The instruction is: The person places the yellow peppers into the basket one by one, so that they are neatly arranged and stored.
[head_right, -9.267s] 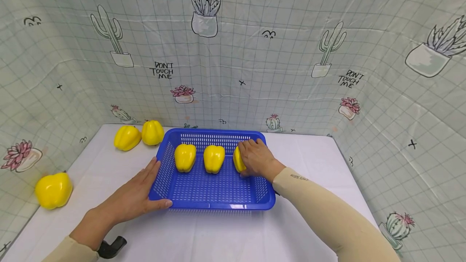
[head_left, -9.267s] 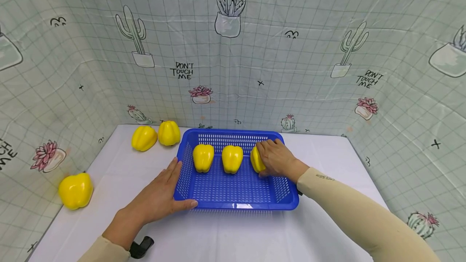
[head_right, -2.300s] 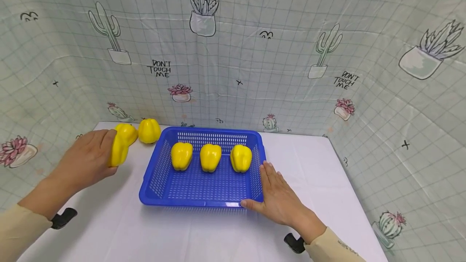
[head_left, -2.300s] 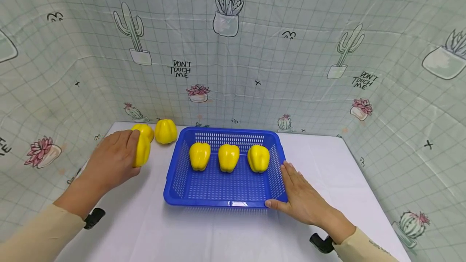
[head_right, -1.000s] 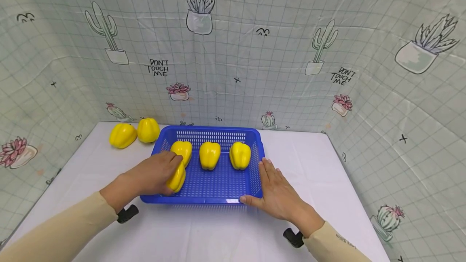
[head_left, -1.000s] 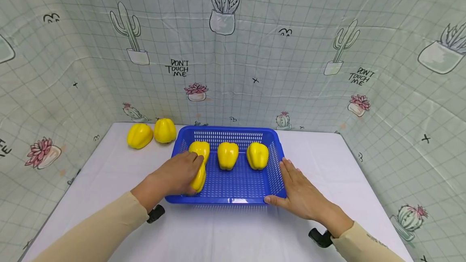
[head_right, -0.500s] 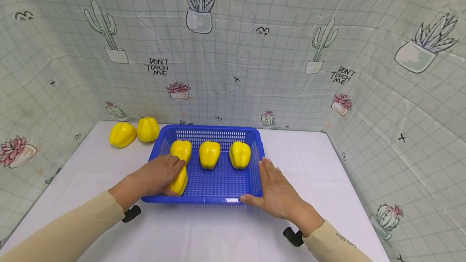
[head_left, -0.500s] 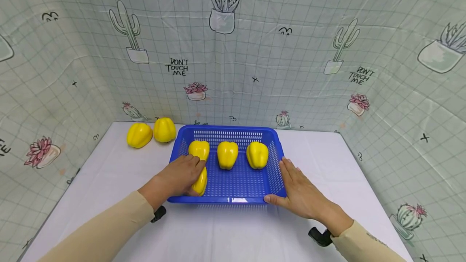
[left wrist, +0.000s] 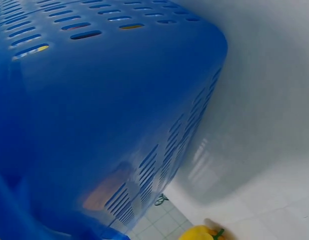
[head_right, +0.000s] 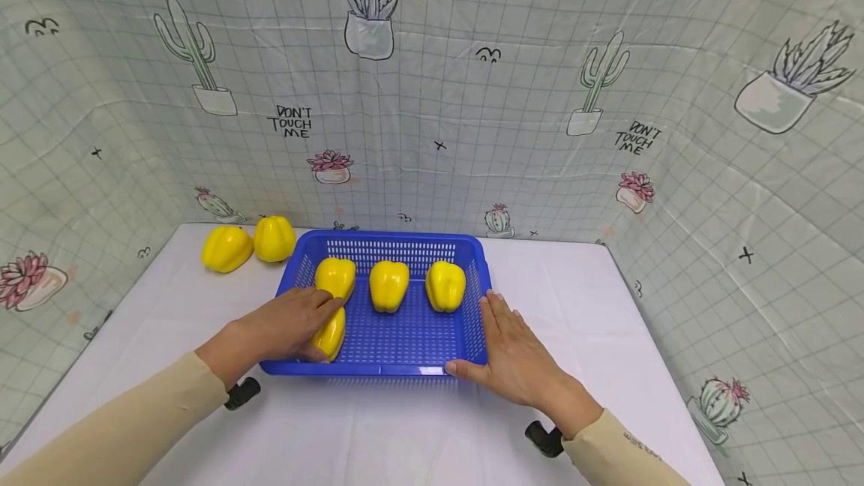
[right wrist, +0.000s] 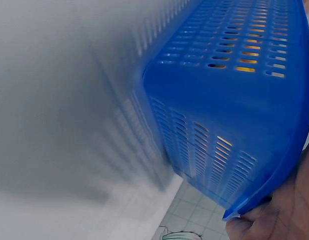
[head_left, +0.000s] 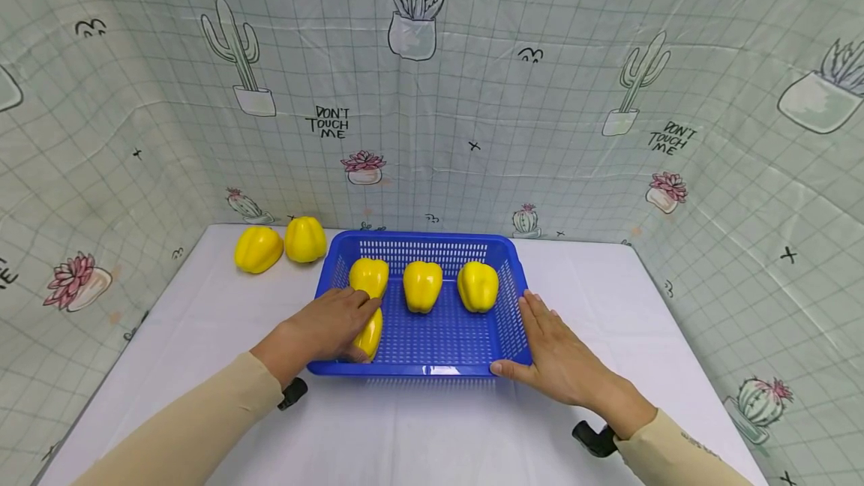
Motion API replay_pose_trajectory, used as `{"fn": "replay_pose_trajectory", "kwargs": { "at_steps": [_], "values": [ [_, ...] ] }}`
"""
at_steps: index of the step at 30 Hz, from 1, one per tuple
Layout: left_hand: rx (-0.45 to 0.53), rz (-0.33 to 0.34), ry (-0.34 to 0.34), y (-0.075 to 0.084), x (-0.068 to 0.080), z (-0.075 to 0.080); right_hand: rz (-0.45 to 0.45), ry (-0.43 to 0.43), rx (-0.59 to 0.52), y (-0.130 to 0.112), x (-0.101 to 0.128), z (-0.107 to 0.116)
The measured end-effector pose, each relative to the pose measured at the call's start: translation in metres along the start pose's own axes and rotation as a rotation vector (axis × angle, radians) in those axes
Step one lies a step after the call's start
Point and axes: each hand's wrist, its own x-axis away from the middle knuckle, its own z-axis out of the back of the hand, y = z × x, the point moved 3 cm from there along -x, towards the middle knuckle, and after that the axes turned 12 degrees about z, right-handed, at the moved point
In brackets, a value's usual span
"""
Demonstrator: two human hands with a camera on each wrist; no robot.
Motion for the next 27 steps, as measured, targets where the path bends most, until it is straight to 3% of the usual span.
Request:
{"fn": "replay_pose_trajectory", "kwargs": {
  "at_steps": [18, 23, 27],
  "values": [
    [0.047, -0.024, 0.053, -0.003, 0.0, -0.002, 0.007, 0.01, 0.003, 0.0, 0.0, 0.0],
    [0.067, -0.041, 0.152, -0.007, 0.0, 0.001, -0.005, -0.001, -0.004, 0.001, 0.0, -0.001],
    [0.048, -0.046, 0.299, -0.015, 0.002, 0.01, -0.001, 0.005, -0.006, 0.001, 0.0, -0.001]
  ]
}}
